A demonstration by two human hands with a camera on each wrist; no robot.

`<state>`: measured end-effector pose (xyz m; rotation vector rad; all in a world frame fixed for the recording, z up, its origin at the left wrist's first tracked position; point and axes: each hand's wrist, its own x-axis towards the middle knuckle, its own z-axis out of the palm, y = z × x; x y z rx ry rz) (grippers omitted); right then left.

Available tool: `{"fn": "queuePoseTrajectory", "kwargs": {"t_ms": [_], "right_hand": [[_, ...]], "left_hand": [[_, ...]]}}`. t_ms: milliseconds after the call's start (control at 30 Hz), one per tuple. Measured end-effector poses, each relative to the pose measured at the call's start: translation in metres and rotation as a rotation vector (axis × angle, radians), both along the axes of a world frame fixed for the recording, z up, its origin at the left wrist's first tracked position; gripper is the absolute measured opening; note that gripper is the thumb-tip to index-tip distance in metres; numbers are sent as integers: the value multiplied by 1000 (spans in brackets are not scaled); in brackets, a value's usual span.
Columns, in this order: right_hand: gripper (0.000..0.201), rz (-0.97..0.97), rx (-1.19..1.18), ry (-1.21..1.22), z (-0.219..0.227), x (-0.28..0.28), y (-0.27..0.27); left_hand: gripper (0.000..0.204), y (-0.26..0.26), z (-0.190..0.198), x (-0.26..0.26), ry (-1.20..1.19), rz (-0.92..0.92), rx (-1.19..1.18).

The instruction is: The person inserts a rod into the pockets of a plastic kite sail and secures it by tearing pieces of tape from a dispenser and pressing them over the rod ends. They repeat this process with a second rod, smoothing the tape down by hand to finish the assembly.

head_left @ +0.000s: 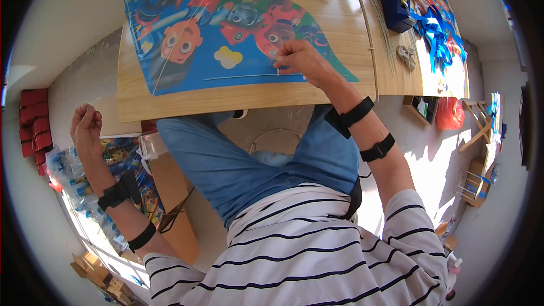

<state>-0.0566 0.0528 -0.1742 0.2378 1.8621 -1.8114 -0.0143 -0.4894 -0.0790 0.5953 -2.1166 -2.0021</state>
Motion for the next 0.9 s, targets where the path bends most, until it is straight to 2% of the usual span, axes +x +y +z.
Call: {"fn": "queuePoseTrajectory", "kwargs": {"t_ms": [900], "right_hand": [[4, -3, -5, 7, -1, 8, -7]], "left_hand": [[12, -7, -9, 10, -19, 31, 10]]}}
